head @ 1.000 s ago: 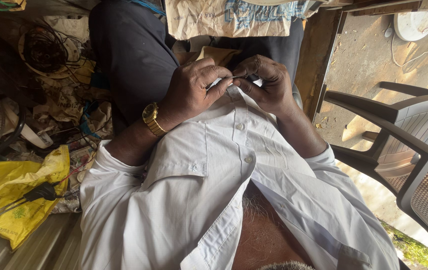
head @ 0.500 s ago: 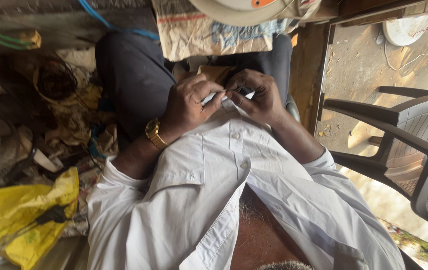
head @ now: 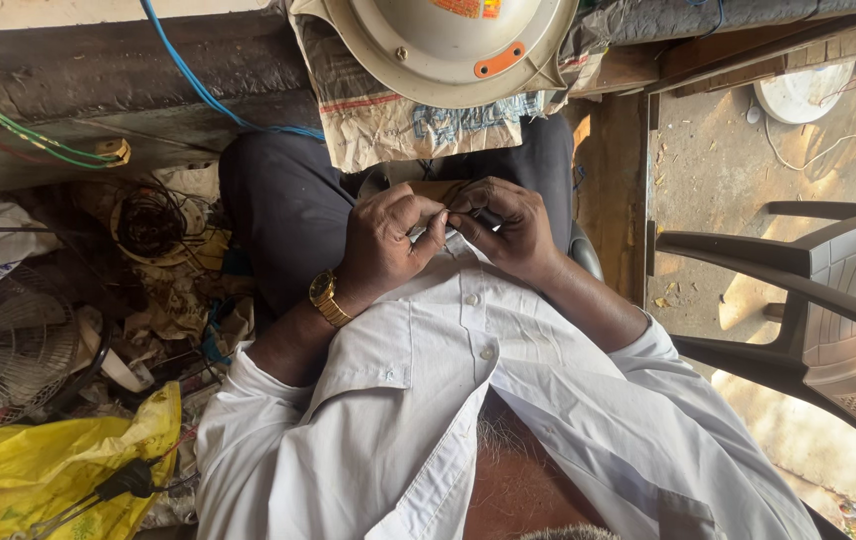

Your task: The person repairs a ceiling fan by stripping and twisting wires, then securing them with electrical tape and tightening screws on the fan housing. The person uses a screwdriver and pliers to manipulate the wires and fasteners.

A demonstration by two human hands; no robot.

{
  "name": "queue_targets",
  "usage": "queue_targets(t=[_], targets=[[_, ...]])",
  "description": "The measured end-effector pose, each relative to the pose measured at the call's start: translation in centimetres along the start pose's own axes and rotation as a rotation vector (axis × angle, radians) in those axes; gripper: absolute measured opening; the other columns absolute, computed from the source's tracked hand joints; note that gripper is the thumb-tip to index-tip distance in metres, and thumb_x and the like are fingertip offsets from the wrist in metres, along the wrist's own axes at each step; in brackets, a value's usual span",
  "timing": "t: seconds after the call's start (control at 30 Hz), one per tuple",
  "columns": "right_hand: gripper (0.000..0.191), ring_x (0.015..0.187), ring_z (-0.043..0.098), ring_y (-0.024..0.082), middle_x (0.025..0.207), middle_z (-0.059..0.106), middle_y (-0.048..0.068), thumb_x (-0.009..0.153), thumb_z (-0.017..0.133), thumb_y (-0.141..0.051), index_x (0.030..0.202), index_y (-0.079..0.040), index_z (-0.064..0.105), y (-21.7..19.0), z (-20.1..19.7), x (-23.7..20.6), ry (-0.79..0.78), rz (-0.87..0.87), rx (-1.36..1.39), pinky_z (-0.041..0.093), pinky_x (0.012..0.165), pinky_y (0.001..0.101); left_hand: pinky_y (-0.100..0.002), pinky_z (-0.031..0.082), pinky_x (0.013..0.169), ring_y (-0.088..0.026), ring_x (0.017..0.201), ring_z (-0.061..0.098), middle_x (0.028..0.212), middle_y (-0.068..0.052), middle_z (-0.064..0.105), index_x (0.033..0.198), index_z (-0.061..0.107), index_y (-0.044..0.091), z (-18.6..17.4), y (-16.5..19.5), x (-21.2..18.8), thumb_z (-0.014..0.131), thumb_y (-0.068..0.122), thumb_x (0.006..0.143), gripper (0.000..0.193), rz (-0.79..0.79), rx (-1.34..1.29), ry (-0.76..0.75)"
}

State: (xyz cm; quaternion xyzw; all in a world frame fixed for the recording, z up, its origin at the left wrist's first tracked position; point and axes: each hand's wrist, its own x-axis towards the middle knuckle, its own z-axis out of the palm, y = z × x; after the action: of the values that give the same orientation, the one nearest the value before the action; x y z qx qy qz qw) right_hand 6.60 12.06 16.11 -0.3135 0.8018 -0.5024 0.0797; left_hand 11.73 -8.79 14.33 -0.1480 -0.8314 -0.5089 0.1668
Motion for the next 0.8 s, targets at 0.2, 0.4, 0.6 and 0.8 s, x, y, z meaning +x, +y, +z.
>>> queue_targets(t=[0.2,0.4,0.6,0.8], targets=[[0.019,0.099,0.072,0.022,0.103,0.072,0.011,0.089,0.082,-0.003,0.104,-0.001,0.07,-0.1,-0.3,0.0,-0.003,-0.024,0.111,0.057,0.084,0.033,-0.031,0.048,0.061,-0.013,0.069,0.06,0.079,-0.003,0.064,0.094,0.068,0.005,0.1,-0.1,-0.2,0.074,0.009,0.096,0.008,-0.115,-0.284,-0.021],[0.013,0.095,0.069,0.022,0.101,0.071,0.012,0.091,0.079,0.004,0.101,0.001,0.071,1.2,-0.2,-0.6,0.019,-0.025,0.218,0.054,0.081,0.031,-0.028,0.05,0.069,-0.012,0.078,0.062,0.088,-0.004,0.065,0.102,0.067,0.005,1.2,-1.7,-1.4,0.071,0.015,0.104,0.011,-0.173,-0.402,-0.09],[0.01,0.099,0.067,0.02,0.109,0.067,0.012,0.098,0.074,0.007,0.103,0.002,0.067,2.1,-0.4,-1.2,0.075,0.021,0.205,0.054,0.084,0.0292,-0.029,0.052,0.082,-0.014,0.091,0.062,0.108,-0.005,0.067,0.144,0.06,0.002,2.3,-3.7,-2.6,0.043,0.025,0.117,0.039,-0.672,-1.107,-0.01],[0.01,0.104,0.071,0.016,0.119,0.064,0.014,0.102,0.064,0.01,0.103,0.003,0.058,2.7,0.1,-1.4,0.056,0.125,0.38,0.059,0.09,0.027,-0.043,0.052,0.119,-0.027,0.131,0.064,0.14,-0.016,0.063,0.148,0.051,0.001,2.3,-4.2,-3.4,0.04,0.012,0.117,0.035,-0.635,-1.368,-0.04]])
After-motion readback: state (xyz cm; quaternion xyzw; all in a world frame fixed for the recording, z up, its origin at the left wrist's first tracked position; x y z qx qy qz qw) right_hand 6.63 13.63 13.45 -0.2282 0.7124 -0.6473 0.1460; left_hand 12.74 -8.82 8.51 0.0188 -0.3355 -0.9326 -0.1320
